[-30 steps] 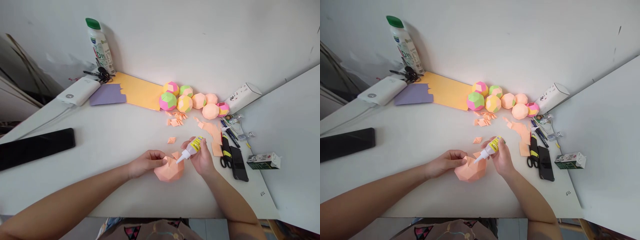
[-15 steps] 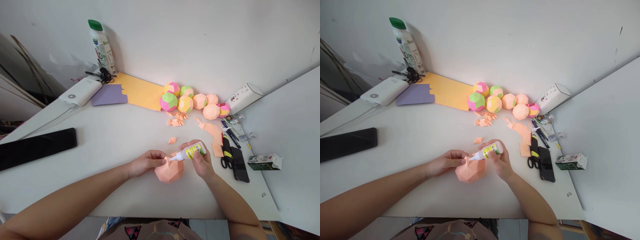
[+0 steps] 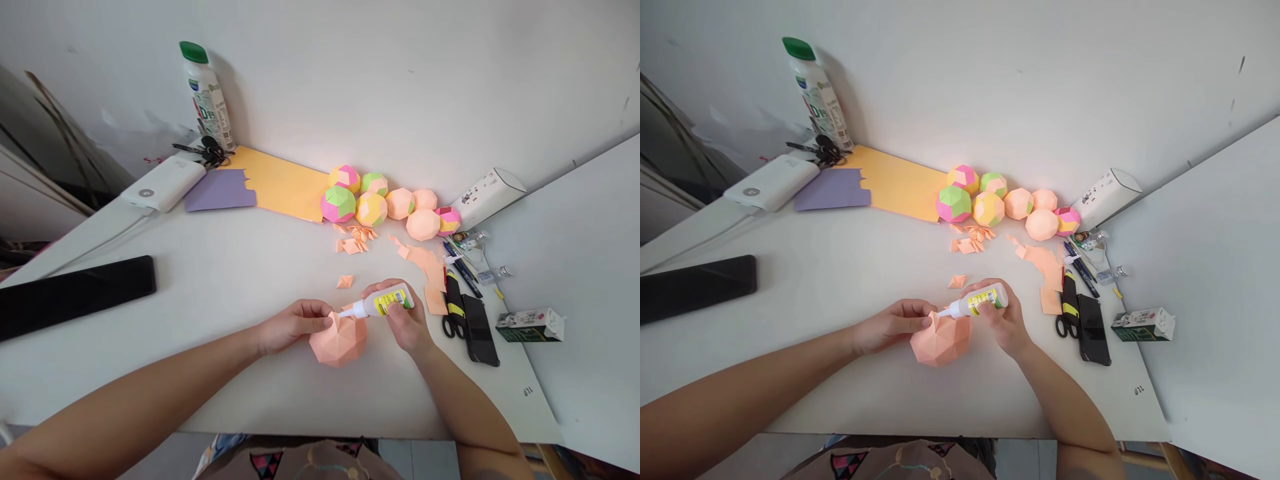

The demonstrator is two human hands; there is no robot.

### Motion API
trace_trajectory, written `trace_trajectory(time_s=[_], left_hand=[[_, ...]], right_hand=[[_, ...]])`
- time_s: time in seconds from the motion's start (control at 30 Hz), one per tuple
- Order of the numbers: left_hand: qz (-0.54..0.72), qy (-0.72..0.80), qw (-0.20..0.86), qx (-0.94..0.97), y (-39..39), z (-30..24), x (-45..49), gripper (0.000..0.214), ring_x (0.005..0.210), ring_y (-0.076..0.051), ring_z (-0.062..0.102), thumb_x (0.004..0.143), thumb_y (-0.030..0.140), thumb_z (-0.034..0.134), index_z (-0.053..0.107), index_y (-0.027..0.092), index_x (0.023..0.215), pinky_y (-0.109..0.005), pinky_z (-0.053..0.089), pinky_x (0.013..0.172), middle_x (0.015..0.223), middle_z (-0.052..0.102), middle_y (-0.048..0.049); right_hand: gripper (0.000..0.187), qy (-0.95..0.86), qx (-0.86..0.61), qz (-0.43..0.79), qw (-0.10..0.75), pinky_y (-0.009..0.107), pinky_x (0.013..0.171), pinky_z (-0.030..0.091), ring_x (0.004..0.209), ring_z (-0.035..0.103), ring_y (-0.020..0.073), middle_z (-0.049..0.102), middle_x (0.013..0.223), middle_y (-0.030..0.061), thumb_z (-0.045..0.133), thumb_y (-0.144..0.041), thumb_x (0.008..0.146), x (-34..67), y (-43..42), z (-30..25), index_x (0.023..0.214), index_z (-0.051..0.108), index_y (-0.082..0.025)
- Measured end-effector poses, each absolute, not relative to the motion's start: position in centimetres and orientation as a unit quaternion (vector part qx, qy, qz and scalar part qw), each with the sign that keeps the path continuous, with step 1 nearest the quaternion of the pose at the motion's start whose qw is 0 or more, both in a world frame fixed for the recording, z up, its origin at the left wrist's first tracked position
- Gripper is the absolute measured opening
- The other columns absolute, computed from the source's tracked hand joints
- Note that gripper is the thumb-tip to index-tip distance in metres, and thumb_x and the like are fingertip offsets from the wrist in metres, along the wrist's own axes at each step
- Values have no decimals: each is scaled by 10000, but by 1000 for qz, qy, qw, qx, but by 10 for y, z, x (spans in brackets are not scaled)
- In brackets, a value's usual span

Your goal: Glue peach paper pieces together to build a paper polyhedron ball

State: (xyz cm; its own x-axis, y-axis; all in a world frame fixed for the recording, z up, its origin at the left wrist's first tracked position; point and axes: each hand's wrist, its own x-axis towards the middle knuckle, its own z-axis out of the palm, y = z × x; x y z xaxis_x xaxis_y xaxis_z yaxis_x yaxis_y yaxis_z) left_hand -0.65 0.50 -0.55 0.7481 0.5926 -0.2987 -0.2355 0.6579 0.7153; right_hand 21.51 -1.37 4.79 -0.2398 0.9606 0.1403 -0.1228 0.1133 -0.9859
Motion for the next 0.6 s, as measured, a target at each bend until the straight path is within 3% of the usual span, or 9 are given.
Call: trace_trajectory(time_s=[0.17, 0.6], left_hand=[[239, 264, 872, 337, 5, -6, -6, 235, 685, -140, 581, 695, 344, 766, 711, 147, 812, -261, 430, 650, 813, 686, -43], [248, 256, 876, 324, 5, -7, -6, 234, 715, -158, 602, 679, 336, 780, 718, 157, 816, -274, 443, 668, 847, 700, -50]], right_hand=[[273, -506, -382, 610, 475, 379, 632, 512, 795, 637, 228, 674, 907, 65, 580, -468, 841, 218, -5, 43, 971, 573, -227], [261, -479, -360, 667, 444, 365, 645, 513, 776, 641, 209, 670, 893, 57, 584, -440, 841, 219, 0, 33, 984, 580, -222]])
